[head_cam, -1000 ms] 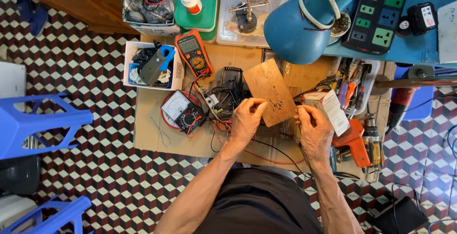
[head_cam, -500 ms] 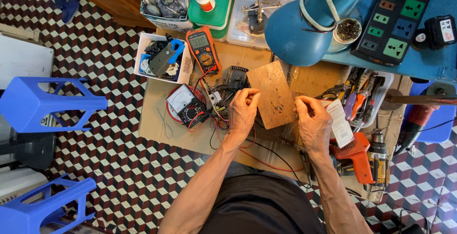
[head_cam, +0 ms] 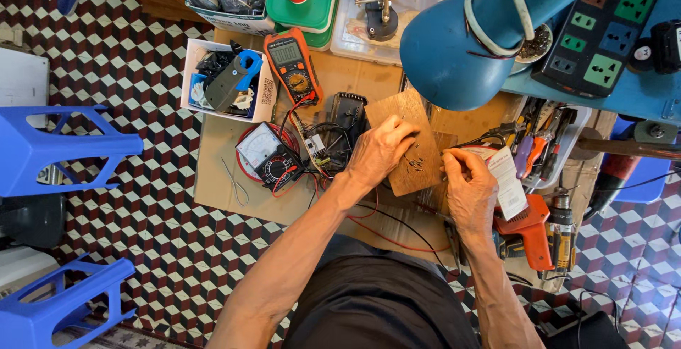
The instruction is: The person holds a handful of small metal screws, then picks up a magnifying glass to examine individual screws closely. The person repeatedly picks up screws from a wooden board and views them through the magnifying glass.
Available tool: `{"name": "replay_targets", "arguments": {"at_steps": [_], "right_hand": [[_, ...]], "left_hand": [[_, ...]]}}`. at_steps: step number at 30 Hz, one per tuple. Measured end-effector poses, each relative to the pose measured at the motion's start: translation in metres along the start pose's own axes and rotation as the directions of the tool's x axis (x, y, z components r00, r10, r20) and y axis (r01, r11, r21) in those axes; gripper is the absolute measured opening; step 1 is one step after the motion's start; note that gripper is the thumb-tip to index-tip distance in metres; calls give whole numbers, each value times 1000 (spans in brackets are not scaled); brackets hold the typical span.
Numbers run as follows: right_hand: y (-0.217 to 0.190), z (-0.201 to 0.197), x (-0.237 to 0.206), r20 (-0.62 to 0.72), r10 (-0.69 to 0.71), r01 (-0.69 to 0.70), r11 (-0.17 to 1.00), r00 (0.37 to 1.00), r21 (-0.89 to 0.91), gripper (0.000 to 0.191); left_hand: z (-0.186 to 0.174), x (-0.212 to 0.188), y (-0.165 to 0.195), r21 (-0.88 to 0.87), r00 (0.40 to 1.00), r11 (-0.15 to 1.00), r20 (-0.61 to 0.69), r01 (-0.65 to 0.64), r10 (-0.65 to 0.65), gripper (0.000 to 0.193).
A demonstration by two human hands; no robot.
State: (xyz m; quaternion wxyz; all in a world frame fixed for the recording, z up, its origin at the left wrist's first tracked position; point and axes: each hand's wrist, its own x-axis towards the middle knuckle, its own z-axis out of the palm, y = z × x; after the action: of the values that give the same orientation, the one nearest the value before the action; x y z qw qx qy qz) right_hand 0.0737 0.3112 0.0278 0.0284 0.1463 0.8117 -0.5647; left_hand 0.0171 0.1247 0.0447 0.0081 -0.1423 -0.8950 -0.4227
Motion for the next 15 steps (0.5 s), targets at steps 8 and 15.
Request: {"name": "replay_targets", "arguments": {"at_steps": [8, 15], "right_hand": [[1, -9, 2, -38, 67, -66, 997, 997, 28, 20], [-5, -18, -4, -65, 117, -116, 993, 991, 21, 23]], "left_hand": [[-1, 20, -14, 4, 994, 1000, 102, -26, 25, 12], [0, 11, -14, -81, 999, 996, 37, 31, -28, 12]]}}
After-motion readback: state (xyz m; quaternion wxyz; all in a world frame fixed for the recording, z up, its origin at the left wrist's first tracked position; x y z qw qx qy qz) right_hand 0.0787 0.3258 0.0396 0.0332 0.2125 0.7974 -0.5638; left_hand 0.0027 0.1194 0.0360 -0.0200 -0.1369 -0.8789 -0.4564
